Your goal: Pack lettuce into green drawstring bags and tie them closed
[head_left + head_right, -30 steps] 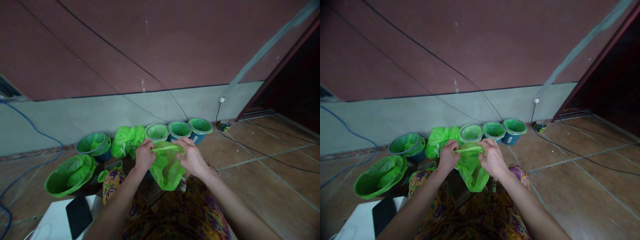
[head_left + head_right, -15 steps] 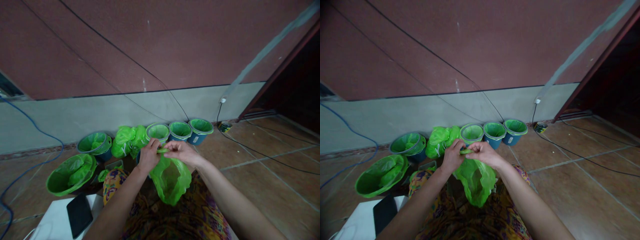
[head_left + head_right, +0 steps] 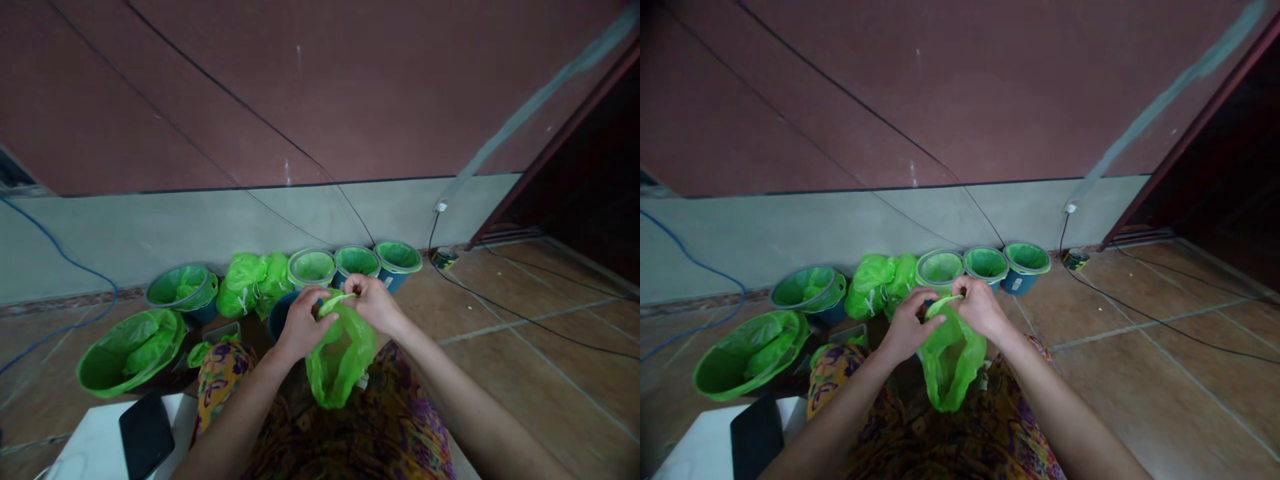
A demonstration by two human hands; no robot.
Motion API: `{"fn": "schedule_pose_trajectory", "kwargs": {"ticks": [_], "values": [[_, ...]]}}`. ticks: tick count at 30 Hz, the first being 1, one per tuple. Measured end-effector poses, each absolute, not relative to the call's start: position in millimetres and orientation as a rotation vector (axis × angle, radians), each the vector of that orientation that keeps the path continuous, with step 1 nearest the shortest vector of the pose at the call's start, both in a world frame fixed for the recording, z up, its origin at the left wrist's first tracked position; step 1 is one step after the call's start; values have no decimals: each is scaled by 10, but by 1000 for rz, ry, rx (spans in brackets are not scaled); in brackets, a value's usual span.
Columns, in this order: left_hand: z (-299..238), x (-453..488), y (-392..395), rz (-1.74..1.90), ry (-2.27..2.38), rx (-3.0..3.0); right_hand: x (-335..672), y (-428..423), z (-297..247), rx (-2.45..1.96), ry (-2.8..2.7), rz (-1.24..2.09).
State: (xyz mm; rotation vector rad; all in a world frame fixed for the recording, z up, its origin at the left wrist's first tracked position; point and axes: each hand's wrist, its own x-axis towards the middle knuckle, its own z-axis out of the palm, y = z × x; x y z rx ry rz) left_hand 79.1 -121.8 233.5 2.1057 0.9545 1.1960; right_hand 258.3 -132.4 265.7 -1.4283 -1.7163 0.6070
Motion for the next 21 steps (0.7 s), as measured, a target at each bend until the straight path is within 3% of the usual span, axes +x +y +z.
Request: {"fn": "schedule_pose_trajectory", "kwargs": {"ticks": [10, 21], "values": [[2279, 713, -1134, 1379, 1164, 2278, 2687, -1445, 2803, -1493, -1722, -146], [2010, 111, -894, 962, 1939, 2124, 3609, -1609, 2922, -1747, -1225, -189]]}}
